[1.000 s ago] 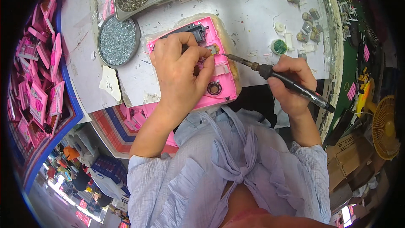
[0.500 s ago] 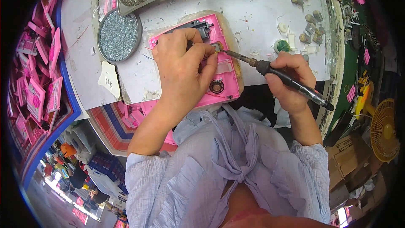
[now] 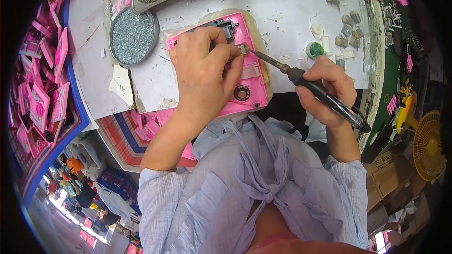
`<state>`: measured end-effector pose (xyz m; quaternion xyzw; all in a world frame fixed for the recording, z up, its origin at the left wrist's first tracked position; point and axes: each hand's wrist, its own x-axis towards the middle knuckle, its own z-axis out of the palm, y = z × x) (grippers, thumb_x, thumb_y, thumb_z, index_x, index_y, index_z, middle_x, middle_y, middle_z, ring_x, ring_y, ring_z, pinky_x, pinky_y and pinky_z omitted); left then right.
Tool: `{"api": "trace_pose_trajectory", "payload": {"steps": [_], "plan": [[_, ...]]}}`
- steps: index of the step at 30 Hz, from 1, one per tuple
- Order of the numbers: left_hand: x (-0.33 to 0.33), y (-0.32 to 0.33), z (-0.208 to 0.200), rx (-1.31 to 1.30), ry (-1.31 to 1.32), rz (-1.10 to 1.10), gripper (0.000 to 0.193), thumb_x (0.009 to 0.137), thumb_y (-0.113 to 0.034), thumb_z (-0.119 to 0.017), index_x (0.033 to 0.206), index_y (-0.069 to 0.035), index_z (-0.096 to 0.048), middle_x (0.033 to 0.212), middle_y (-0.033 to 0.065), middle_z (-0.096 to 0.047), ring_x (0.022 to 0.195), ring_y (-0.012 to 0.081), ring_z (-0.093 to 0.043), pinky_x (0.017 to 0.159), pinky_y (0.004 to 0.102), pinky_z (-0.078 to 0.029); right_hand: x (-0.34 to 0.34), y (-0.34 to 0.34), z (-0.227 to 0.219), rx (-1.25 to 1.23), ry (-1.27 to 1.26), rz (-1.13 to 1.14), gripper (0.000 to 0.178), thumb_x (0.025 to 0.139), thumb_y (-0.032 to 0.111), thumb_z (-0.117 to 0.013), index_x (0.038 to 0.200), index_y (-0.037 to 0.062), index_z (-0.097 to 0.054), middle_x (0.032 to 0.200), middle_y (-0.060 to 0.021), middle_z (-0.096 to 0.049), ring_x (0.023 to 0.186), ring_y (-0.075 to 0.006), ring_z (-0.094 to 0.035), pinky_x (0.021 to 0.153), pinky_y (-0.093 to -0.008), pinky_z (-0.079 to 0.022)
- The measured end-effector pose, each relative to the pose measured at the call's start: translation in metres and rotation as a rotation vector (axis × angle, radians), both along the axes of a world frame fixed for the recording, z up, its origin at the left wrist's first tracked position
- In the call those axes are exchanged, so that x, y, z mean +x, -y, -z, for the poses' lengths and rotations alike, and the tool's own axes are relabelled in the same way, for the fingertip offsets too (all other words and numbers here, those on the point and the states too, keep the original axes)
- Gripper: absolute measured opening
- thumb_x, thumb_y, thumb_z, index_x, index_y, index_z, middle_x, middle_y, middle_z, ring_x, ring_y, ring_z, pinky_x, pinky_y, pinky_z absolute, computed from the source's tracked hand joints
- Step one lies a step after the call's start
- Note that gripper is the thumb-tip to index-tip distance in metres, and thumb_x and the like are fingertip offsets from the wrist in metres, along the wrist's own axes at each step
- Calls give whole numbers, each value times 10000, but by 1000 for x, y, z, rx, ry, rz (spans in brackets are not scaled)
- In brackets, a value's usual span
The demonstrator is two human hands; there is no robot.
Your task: Assembling and soldering electronic components into a pink toy housing.
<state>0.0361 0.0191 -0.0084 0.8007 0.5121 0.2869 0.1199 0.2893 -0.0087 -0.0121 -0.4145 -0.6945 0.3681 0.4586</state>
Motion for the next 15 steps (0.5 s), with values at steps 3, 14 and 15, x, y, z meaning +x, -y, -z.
{"api": "trace_pose_trajectory", "payload": {"steps": [3,14,15], "plan": [[0,0,-1,-1,-9,-2,138,716,-120,-783,824,-113,-698,977,26,-587,930,261,-520,804,402,-350,-2,-1,0,3,12,-14,301,732,44,-826,983,50,-660,749,-57,-620,581,-146,-515,514,-268,-383],[1,1,-1,10,-7,-6,145,709,-110,-785,820,-105,-693,973,31,-589,925,263,-525,795,404,-355,3,-3,3,109,17,-52,309,706,12,-821,961,30,-646,718,-65,-613,577,-189,-529,523,-298,-396],[1,1,0,10,-3,-3,145,708,-109,-785,820,-104,-693,972,31,-589,925,263,-526,794,404,-356,3,-3,2,107,17,-48,311,705,10,-821,960,29,-645,716,-67,-611,576,-189,-527,524,-297,-395]]}}
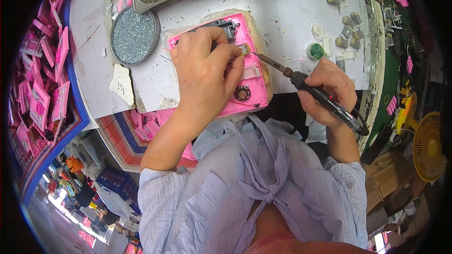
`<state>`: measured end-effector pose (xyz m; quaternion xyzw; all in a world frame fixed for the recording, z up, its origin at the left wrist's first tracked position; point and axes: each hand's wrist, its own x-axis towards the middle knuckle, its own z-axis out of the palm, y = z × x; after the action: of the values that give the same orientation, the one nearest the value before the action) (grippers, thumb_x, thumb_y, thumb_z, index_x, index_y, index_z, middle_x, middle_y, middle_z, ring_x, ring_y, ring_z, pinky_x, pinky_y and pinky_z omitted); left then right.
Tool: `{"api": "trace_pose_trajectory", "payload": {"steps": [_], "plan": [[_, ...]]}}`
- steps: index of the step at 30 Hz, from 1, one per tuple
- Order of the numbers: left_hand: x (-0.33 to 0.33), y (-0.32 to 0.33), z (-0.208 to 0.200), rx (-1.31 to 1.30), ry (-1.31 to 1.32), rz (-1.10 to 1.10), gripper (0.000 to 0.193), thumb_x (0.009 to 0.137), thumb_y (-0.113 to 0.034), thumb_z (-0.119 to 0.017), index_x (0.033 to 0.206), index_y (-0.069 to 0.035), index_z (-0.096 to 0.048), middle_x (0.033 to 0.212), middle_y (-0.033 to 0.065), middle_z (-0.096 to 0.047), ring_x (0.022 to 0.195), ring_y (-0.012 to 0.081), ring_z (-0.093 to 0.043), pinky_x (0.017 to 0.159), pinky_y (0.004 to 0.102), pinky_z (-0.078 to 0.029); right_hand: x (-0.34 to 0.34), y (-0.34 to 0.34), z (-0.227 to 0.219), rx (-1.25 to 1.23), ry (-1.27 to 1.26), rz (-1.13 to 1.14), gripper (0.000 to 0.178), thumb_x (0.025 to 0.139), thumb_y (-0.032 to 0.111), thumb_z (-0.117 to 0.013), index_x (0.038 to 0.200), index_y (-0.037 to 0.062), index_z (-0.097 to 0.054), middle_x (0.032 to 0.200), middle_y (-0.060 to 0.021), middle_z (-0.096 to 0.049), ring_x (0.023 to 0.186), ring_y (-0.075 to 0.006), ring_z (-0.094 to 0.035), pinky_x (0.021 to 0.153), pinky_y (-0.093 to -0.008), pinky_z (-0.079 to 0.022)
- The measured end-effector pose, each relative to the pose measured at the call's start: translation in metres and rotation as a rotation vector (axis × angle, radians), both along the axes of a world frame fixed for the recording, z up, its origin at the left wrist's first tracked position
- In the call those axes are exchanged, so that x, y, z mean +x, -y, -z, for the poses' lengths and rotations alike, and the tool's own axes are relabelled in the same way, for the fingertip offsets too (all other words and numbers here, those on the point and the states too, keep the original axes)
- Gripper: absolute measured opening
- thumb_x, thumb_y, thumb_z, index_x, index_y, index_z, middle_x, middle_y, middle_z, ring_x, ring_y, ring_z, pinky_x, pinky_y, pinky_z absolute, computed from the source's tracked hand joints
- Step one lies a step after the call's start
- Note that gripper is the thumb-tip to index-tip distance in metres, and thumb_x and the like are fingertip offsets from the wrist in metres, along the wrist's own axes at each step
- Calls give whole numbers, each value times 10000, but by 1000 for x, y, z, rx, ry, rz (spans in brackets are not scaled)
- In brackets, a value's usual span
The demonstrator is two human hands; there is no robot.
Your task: Assembling and soldering electronic components into a pink toy housing.
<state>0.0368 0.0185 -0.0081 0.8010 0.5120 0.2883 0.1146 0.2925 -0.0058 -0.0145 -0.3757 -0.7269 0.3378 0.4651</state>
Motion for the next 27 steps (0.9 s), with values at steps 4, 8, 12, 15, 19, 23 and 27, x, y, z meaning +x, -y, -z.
{"api": "trace_pose_trajectory", "payload": {"steps": [4,8,12,15,19,23,27], "plan": [[1,-1,-3,9,-8,4,164,695,-82,-799,828,-81,-703,942,56,-573,887,259,-516,787,395,-382,0,0,-4,-23,-2,9,311,702,8,-823,956,26,-645,712,-70,-612,572,-192,-523,524,-296,-394],[1,-1,-3,15,-14,5,166,694,-86,-801,828,-81,-703,939,54,-575,883,259,-518,788,393,-382,-3,0,0,1,3,-4,305,707,16,-823,953,32,-645,717,-68,-618,570,-191,-523,520,-297,-392],[1,-1,-4,20,-23,5,161,704,-90,-802,831,-79,-703,939,53,-577,879,256,-521,788,389,-381,-4,-1,2,1,-2,2,307,707,20,-823,957,35,-646,715,-65,-614,571,-186,-522,515,-298,-388],[0,0,-1,11,-8,1,135,722,-114,-783,824,-102,-695,955,30,-593,919,259,-528,793,405,-356,-1,-1,2,-6,-6,11,308,708,18,-821,962,39,-648,715,-64,-607,569,-178,-513,514,-290,-381],[-1,-1,0,17,10,1,129,738,-124,-774,828,-98,-685,941,37,-586,918,259,-528,788,407,-352,3,-2,1,-37,-29,33,302,720,14,-811,974,43,-649,724,-59,-605,569,-164,-501,513,-278,-369],[4,-3,-3,23,-48,-16,126,748,-139,-757,833,-93,-676,951,59,-560,912,270,-523,789,416,-345,3,-6,0,-57,-17,36,296,736,19,-808,983,42,-648,730,-56,-612,574,-156,-508,514,-274,-374],[7,-4,-6,29,-136,-15,123,733,-135,-743,816,-90,-665,960,74,-524,901,278,-511,790,425,-338,0,-10,3,-22,-3,23,295,739,32,-813,983,47,-647,723,-57,-611,576,-160,-524,515,-272,-389]]}}
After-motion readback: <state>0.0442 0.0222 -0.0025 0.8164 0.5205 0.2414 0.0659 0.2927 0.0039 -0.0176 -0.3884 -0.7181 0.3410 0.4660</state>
